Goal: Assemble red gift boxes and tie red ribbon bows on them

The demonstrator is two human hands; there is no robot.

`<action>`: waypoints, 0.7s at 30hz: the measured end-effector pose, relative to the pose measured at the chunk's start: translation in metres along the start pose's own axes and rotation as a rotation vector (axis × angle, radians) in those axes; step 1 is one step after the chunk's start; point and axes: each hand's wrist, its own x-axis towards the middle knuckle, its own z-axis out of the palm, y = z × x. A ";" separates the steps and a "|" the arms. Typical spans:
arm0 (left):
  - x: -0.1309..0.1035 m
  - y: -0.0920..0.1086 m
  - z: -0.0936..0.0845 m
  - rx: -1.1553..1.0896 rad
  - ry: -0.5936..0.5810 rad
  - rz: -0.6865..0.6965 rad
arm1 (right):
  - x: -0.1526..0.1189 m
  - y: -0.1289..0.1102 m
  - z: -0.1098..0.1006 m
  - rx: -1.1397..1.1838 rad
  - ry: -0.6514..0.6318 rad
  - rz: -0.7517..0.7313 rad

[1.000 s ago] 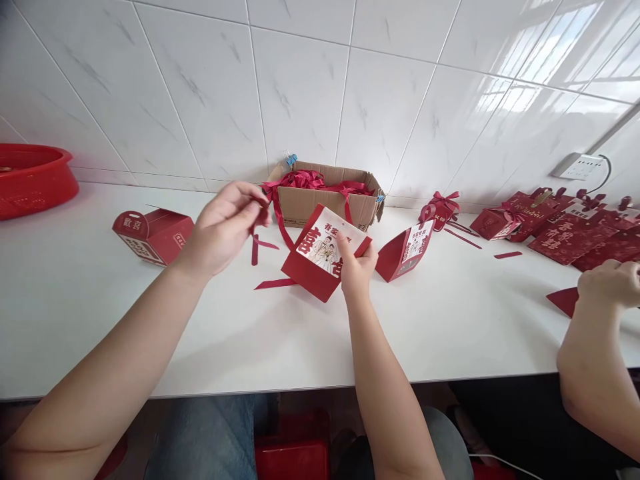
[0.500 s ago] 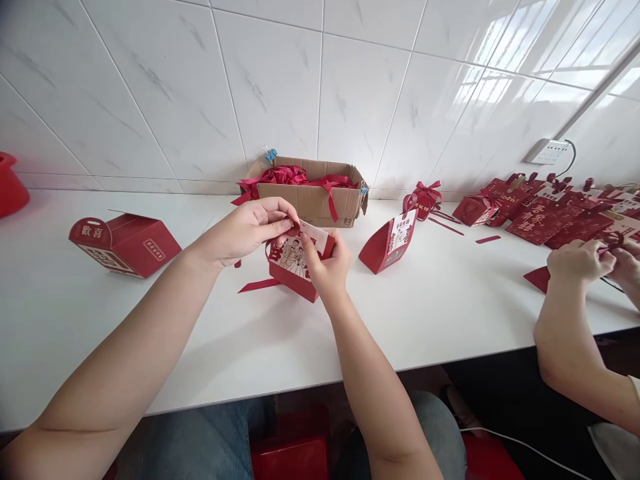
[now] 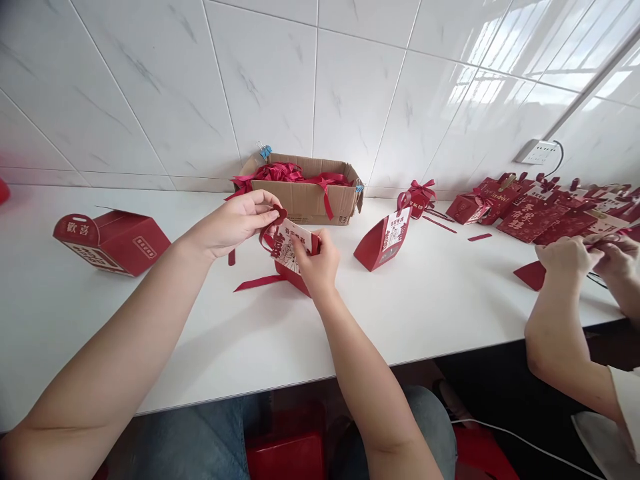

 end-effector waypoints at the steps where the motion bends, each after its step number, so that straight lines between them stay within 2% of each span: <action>1: 0.001 -0.002 -0.002 0.009 0.002 0.000 | 0.001 0.003 0.001 0.017 0.002 0.019; 6: 0.003 -0.006 0.001 0.025 -0.049 -0.056 | 0.005 0.012 0.003 0.133 0.010 0.093; 14: 0.005 -0.014 0.006 -0.018 -0.071 -0.070 | 0.006 0.017 0.003 0.108 -0.001 0.109; 21: 0.007 -0.015 0.016 -0.340 -0.046 -0.140 | 0.005 0.016 0.003 0.026 -0.002 0.112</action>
